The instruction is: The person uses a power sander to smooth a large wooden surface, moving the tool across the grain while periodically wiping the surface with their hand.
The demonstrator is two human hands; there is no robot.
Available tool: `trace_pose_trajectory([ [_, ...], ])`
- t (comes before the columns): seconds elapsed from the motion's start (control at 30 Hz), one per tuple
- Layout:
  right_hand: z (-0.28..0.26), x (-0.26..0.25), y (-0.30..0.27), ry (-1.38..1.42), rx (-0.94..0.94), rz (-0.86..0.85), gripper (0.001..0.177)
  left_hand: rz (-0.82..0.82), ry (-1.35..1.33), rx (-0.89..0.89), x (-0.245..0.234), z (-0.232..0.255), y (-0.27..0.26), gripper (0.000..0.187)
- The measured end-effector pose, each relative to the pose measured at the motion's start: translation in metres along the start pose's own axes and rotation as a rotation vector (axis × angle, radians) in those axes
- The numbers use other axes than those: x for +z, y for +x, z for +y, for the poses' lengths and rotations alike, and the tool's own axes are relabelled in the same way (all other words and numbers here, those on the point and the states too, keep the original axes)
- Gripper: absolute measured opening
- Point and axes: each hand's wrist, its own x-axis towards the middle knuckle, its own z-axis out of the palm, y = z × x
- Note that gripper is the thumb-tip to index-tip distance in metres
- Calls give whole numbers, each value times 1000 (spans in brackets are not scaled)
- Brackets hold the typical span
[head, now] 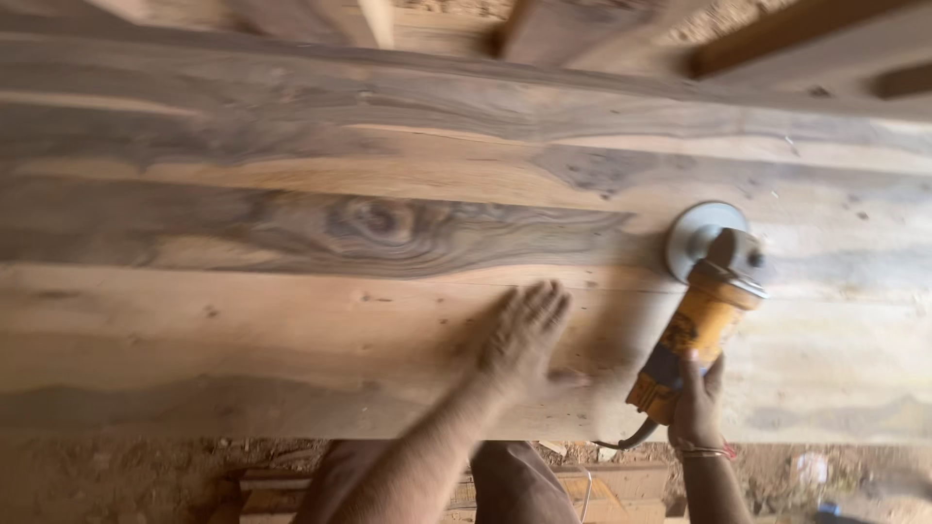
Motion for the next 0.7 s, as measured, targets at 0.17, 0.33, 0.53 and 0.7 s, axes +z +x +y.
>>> trace_pose_trajectory([
  [0.17,6,88,-2,-188,49,-208,69,50,-991,-501,-25,35,-22,101],
  [0.33,-14,244,-27,-223,-120,-689,85,368,-1458,-973,-65,-53,-8,82],
  [0.53,-41,438,-83,-626,-274,-657,80,756,-1649,-969,-90,-206,-75,90],
  [0.7,-65,565,-111,-972,-220,-678,79,880,-1681,-957,-125,-326,-114,86],
])
